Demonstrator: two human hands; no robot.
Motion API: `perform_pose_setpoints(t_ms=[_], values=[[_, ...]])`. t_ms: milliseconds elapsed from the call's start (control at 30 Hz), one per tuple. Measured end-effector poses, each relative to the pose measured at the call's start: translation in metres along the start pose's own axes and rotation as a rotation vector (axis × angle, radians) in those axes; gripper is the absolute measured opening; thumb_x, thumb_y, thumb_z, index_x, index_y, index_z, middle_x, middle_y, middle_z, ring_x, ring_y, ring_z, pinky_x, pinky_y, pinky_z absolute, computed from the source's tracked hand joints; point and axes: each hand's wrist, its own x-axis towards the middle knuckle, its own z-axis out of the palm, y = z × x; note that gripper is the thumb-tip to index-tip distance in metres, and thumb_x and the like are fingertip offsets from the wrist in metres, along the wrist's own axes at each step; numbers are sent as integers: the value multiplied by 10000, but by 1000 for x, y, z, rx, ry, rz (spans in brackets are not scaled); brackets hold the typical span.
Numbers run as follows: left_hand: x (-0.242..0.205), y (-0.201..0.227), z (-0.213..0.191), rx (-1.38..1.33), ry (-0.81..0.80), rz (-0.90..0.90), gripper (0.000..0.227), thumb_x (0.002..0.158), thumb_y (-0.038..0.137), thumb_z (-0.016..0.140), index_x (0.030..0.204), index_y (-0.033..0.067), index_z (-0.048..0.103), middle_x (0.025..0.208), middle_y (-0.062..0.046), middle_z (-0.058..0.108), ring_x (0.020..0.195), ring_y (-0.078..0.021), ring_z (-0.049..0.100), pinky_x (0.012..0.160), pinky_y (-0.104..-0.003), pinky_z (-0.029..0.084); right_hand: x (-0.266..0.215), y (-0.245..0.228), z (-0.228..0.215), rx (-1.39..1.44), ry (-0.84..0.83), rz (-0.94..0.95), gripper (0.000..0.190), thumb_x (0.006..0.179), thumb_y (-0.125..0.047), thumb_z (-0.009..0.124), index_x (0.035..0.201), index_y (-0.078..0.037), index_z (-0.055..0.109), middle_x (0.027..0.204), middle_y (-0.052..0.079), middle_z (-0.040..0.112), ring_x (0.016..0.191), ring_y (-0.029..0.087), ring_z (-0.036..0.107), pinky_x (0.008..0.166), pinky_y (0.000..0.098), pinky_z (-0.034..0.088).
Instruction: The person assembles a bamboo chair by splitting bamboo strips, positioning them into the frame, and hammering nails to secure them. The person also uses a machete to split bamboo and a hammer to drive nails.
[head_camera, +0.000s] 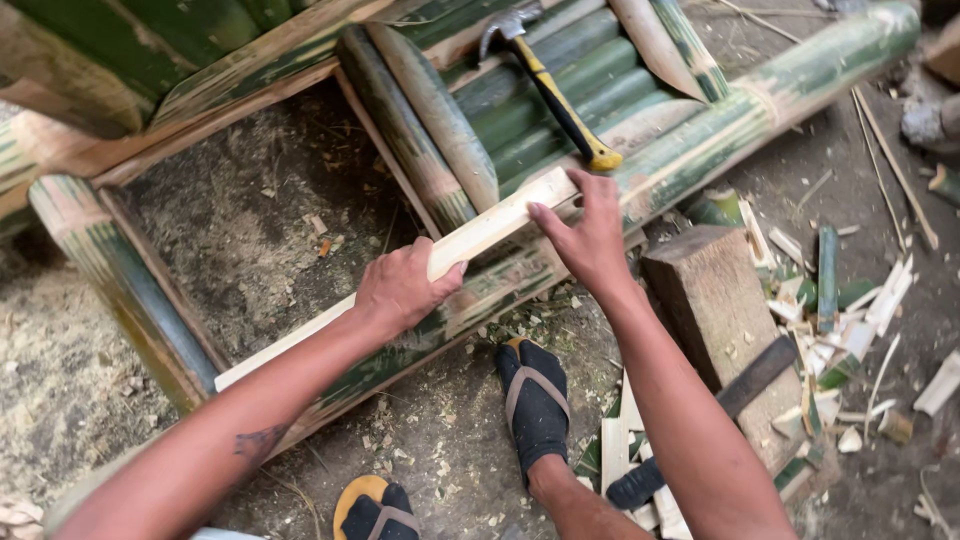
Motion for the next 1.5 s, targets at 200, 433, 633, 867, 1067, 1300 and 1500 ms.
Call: perform_pose_setpoints(t_ms=[200, 433, 633, 867, 1067, 1300, 1500], values=[[-21, 88, 3, -44, -74, 189, 619, 901, 626, 540, 1080, 52, 687, 925, -250, 725, 896, -434, 693, 834, -528, 539, -104, 15, -99, 121, 237, 273, 458, 969, -246, 758, 1326, -6, 602, 1144, 119, 578, 999, 207, 615, 903, 361, 530], [7, 212, 117, -91, -280, 314, 637, 896, 637, 553, 878, 26, 732, 824, -253, 714, 845, -436, 700, 791, -530, 523, -311, 60, -118, 87, 793, 890, 292, 980, -234, 737, 1103, -10, 596, 934, 119, 596, 818, 195, 575, 774, 335, 511], [9, 248, 243, -330, -331, 310, 692, 953, 616, 567, 727, -31, 662, 629, -148, 618, 640, -287, 602, 628, -446, 479, -381, 98, -71, -215, 367, 999, 553, 675, -292, 916, 1005, 12, 594, 972, 237, 632, 916, 401, 611, 787, 464, 505], [19, 253, 242, -606, -539, 54, 586, 978, 564, 568, 699, 49, 540, 513, 24, 435, 411, -112, 407, 394, -316, 293, -370, 67, -106, 289, 395, 1243, 427, 709, -219, 850, 988, -24, 592, 828, 138, 687, 755, 292, 698, 721, 415, 566], [11, 283, 256, -615, -669, 46, 550, 953, 540, 601, 752, 31, 652, 524, 40, 444, 411, -95, 399, 386, -298, 306, -334, 57, -163, 879, 710, 925, 398, 789, -180, 746, 1131, -113, 553, 916, 33, 694, 775, 168, 728, 703, 354, 605], [29, 277, 296, -580, -614, 157, 596, 943, 572, 584, 718, 25, 657, 496, 3, 480, 396, -116, 466, 380, -312, 364, -302, 76, -136, 151, 502, 928, 410, 868, -173, 699, 1227, -12, 587, 934, 250, 710, 884, 431, 701, 770, 478, 546], [35, 284, 300, -541, -602, 174, 627, 943, 580, 591, 630, 37, 601, 481, 2, 462, 394, -127, 436, 386, -330, 340, -301, 81, -137, 98, 489, 836, 453, 854, -158, 686, 1255, 4, 548, 959, 278, 695, 902, 471, 681, 783, 504, 528]])
